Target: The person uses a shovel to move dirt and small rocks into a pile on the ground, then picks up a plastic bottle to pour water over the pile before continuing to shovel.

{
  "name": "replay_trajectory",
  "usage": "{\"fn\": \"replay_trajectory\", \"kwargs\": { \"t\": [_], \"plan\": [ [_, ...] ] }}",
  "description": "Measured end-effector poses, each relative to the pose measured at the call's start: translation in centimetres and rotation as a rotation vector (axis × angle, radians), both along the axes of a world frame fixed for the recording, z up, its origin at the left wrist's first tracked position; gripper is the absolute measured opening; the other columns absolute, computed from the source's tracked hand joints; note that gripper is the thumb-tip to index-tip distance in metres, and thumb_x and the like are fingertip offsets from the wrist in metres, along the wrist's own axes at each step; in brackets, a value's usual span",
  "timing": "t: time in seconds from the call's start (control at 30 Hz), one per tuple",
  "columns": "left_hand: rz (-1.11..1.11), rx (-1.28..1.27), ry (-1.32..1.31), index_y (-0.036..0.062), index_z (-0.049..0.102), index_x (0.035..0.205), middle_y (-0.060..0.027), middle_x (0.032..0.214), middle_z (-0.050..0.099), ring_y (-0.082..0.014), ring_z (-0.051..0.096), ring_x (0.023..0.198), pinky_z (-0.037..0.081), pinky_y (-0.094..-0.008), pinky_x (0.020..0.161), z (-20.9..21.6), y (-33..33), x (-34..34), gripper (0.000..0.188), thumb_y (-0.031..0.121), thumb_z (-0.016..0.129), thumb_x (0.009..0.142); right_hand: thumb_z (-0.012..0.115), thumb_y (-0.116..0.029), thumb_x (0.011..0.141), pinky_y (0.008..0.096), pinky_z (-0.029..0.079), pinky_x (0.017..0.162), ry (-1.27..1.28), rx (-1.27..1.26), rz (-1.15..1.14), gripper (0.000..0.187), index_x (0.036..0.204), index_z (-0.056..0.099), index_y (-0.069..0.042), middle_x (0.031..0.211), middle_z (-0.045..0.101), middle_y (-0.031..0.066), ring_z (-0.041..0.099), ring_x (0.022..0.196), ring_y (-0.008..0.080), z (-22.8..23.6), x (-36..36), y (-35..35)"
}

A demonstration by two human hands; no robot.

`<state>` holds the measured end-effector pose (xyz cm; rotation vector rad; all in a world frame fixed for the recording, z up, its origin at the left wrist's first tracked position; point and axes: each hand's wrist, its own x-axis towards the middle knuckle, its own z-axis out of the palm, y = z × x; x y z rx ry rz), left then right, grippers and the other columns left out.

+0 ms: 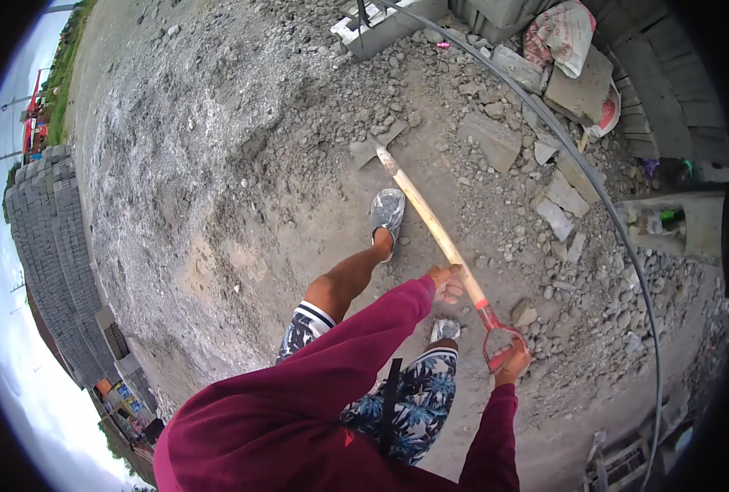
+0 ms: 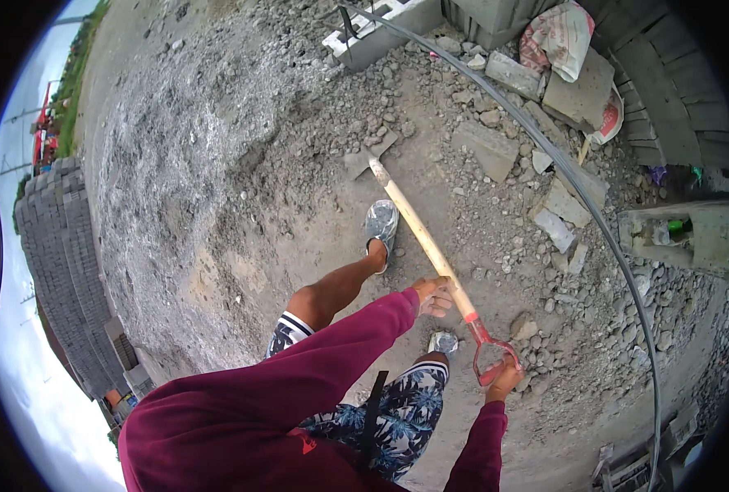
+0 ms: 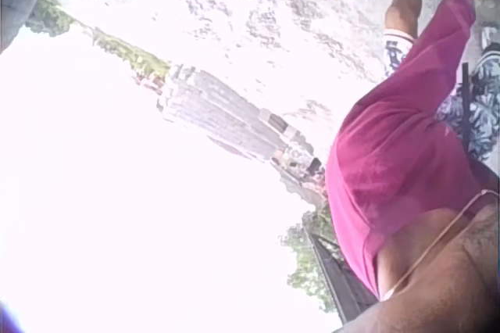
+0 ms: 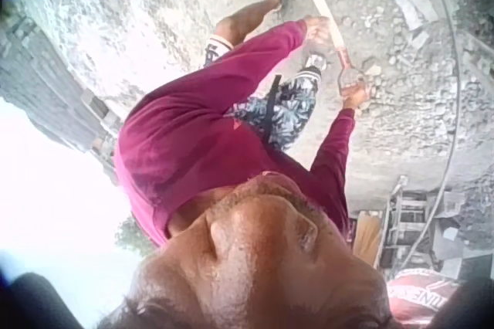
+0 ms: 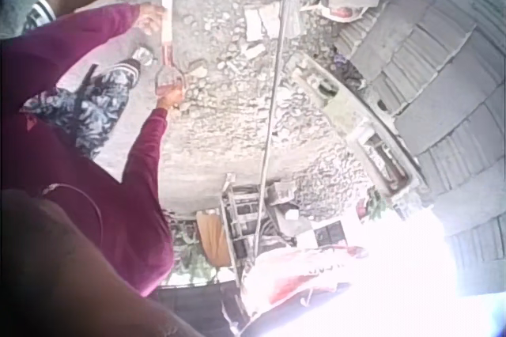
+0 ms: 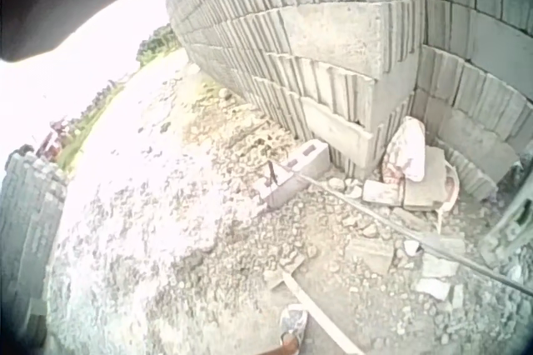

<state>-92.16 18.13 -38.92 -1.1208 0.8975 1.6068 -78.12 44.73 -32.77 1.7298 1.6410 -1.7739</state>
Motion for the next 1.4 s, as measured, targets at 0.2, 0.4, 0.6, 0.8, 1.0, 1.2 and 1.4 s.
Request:
{"fn": "replay_trajectory", "kwargs": {
  "t": [0.2,0.4,0.6,0.8,1.0,1.2,1.4],
  "plan": [
    [0.053,-0.078,0.013,0.0002,0.039,0.128,-0.0231,0.119,0.051,-0.035,0.054,0.104,0.046,-0.0518,0.087,-7.2,-9.3,-8.6,0.074,0.05,0.061,0.078,0.058,-0.018,0.079,0.0277,0.034,0.038,-0.3,0.279,0.04,0.013,0.08,0.065,-0.007,0.053,0.045,-0.0009,0.043,0.041,0.0129,-0.9,-0.7,-2.6],
    [0.434,-0.378,-0.073,0.0032,0.05,0.095,-0.009,0.079,0.053,-0.0223,0.056,0.064,0.052,-0.0398,0.055,-10.3,-9.3,-11.3,0.027,0.024,0.061,0.082,0.056,-0.014,0.078,0.0253,0.031,0.034,-0.245,0.262,-0.177,0.016,0.085,0.066,-0.003,0.051,0.044,-0.0006,0.041,0.037,0.0117,8.2,-1.8,-5.7],
    [0.48,-0.383,-0.04,0.0042,0.052,0.089,-0.0066,0.07,0.052,-0.021,0.053,0.056,0.05,-0.0392,0.05,-5.8,-7.2,-11.2,0.013,0.013,0.057,0.081,0.058,-0.009,0.074,0.0269,0.034,0.039,-0.17,0.248,-0.167,0.012,0.073,0.067,-0.002,0.053,0.049,0.0013,0.046,0.042,0.0125,9.7,1.9,-3.8],
    [0.506,-0.427,0.122,0.0044,0.048,0.092,-0.0058,0.067,0.052,-0.0195,0.053,0.053,0.051,-0.0363,0.051,-7.3,-13.2,-11.6,0.016,0.016,0.055,0.083,0.061,-0.007,0.076,0.0278,0.034,0.041,0.019,0.185,-0.062,0.01,0.068,0.056,-0.005,0.057,0.052,0.0011,0.046,0.045,0.012,4.5,2.2,-3.9],
    [0.59,-0.483,0.18,0.0014,0.051,0.09,-0.01,0.067,0.053,-0.0226,0.055,0.053,0.052,-0.0392,0.049,4.2,-6.1,-1.3,0.017,0.015,0.057,0.081,0.06,-0.004,0.075,0.0285,0.04,0.044,0.133,0.127,-0.084,0.003,0.078,0.061,-0.002,0.066,0.057,0.0035,0.052,0.049,0.0139,10.0,14.2,3.5],
    [0.623,-0.544,0.226,0.0008,0.049,0.091,-0.0098,0.074,0.056,-0.0212,0.058,0.059,0.054,-0.0399,0.049,17.8,0.1,15.2,0.021,0.018,0.059,0.082,0.058,-0.01,0.075,0.0285,0.036,0.037,0.147,0.135,0.032,0.009,0.08,0.063,-0.005,0.057,0.051,0.0019,0.043,0.041,0.0129,24.8,25.9,11.5],
    [0.8,-0.252,0.002,0.0035,0.051,0.086,-0.0078,0.067,0.055,-0.0219,0.056,0.051,0.052,-0.039,0.047,25.6,10.5,29.6,0.02,0.021,0.06,0.082,0.054,-0.008,0.076,0.0297,0.037,0.036,0.149,0.268,0.168,0.013,0.079,0.063,0.0,0.054,0.05,0.0045,0.049,0.041,0.0169,41.6,34.5,20.3]
  ]
}}
